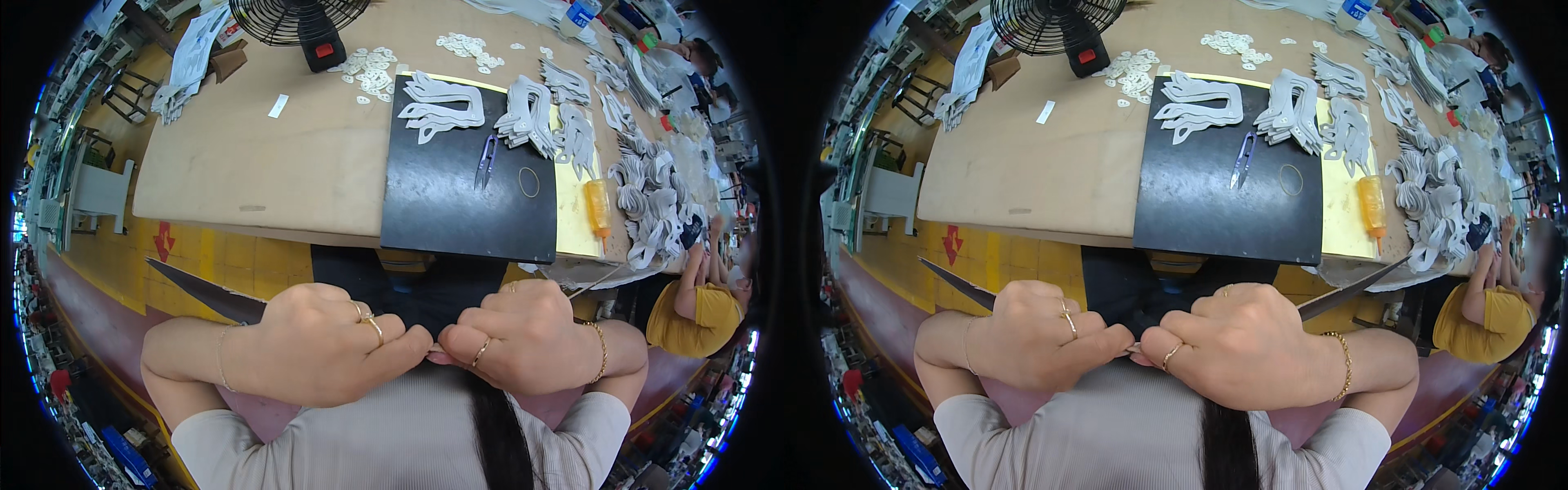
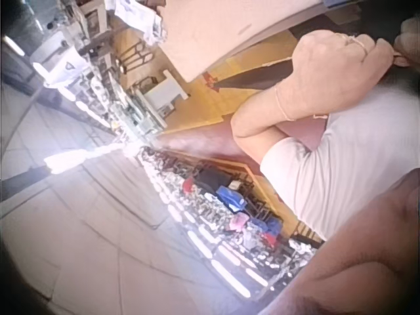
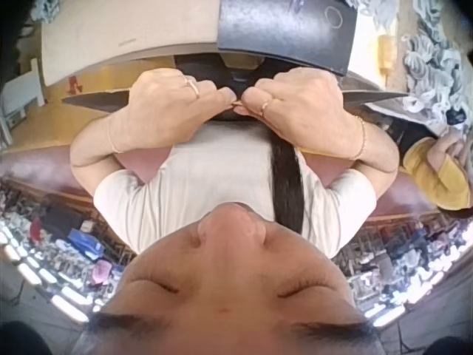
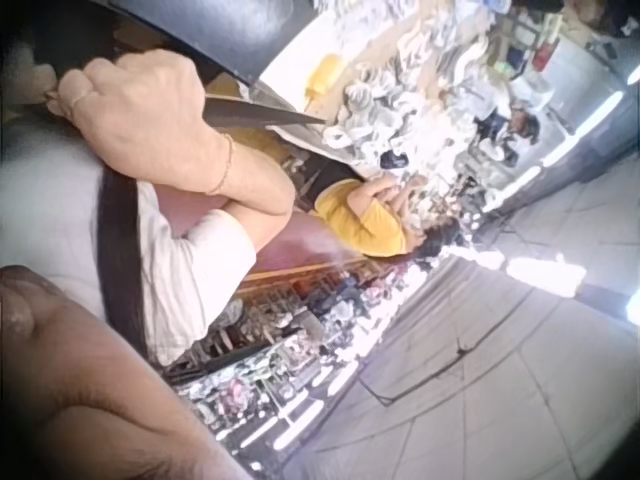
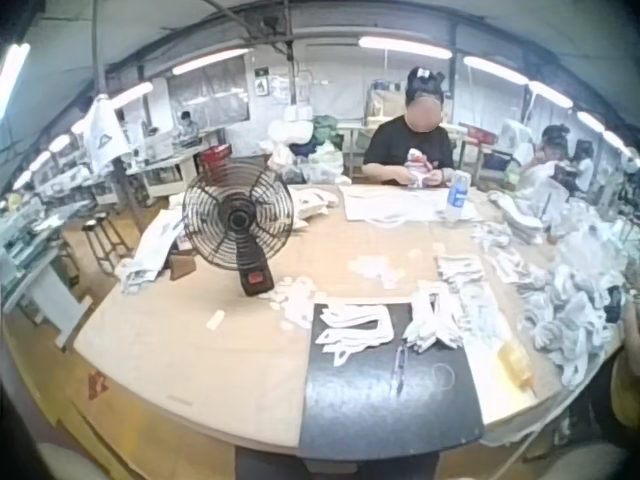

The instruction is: The person cuts a piece of cardboard with a utility knife, then applies glue from a squeeze bottle across the surface of the cardboard piece. The person spreads the glue evenly over the cardboard and places the glued piece on the table.

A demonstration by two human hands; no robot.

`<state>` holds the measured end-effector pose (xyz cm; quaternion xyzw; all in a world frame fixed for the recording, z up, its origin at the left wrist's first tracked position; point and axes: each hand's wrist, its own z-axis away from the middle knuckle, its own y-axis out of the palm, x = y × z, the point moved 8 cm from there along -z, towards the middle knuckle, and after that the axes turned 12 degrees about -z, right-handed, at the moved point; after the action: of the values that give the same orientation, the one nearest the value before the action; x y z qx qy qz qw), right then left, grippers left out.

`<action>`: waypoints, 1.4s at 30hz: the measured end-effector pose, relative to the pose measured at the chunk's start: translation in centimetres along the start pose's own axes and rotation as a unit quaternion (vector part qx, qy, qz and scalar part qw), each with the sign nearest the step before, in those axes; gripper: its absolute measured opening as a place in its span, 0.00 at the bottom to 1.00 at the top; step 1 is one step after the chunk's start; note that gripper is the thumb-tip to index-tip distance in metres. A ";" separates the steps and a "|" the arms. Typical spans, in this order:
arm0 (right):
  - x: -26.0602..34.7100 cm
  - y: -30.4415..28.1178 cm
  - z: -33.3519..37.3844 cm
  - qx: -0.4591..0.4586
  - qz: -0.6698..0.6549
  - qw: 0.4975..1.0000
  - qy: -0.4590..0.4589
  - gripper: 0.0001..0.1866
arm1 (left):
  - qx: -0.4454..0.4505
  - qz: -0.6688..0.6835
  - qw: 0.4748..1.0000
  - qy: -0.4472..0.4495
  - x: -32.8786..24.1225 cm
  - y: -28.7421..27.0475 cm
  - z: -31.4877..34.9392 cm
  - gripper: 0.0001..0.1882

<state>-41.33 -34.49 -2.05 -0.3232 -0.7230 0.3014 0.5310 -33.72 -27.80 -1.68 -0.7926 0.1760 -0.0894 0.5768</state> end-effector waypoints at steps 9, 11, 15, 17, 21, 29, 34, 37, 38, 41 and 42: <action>-2.4 -3.2 2.4 -0.105 0.007 0.993 0.048 0.11 | -0.074 0.062 0.989 -0.113 5.4 -0.3 0.8 0.07; -2.7 -2.3 1.2 -0.072 0.024 0.995 0.058 0.14 | 0.067 0.071 0.989 -0.111 5.5 1.7 -1.0 0.05; -6.5 -2.1 0.6 -0.013 0.055 0.988 0.143 0.15 | 0.069 0.122 0.972 -0.190 9.2 3.9 -1.2 0.04; -7.6 -2.2 0.9 -0.047 0.052 0.986 0.151 0.15 | 0.058 0.125 0.972 -0.192 10.2 5.1 -1.1 0.04; -8.6 -2.4 2.5 -0.082 0.085 0.979 0.168 0.15 | 0.047 0.100 0.972 -0.209 11.3 6.2 -0.1 0.05; -11.4 -4.8 10.5 -0.183 0.171 0.927 0.280 0.13 | 0.037 0.136 0.938 -0.317 14.2 6.8 2.7 0.07; -12.8 -7.0 14.2 -0.240 0.159 0.893 0.345 0.11 | 0.011 0.125 0.928 -0.351 16.4 6.7 3.5 0.08; -13.7 -8.6 16.0 -0.254 0.195 0.872 0.371 0.11 | 0.027 0.110 0.932 -0.344 17.5 7.1 4.0 0.10; -14.2 -9.4 16.9 -0.255 0.217 0.862 0.380 0.11 | 0.053 0.098 0.932 -0.344 17.9 7.2 4.6 0.10; -13.6 -13.2 20.2 -0.281 0.229 0.835 0.415 0.11 | 0.044 0.073 0.932 -0.352 20.0 6.5 5.2 0.11; -13.2 -14.5 20.8 -0.301 0.237 0.827 0.411 0.11 | 0.029 0.061 0.931 -0.359 20.6 6.0 5.1 0.11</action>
<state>-60.44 -55.64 -3.64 -0.7226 -0.3940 0.0243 0.5675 -14.03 -32.79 -10.29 -0.7428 0.0022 0.2312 0.6284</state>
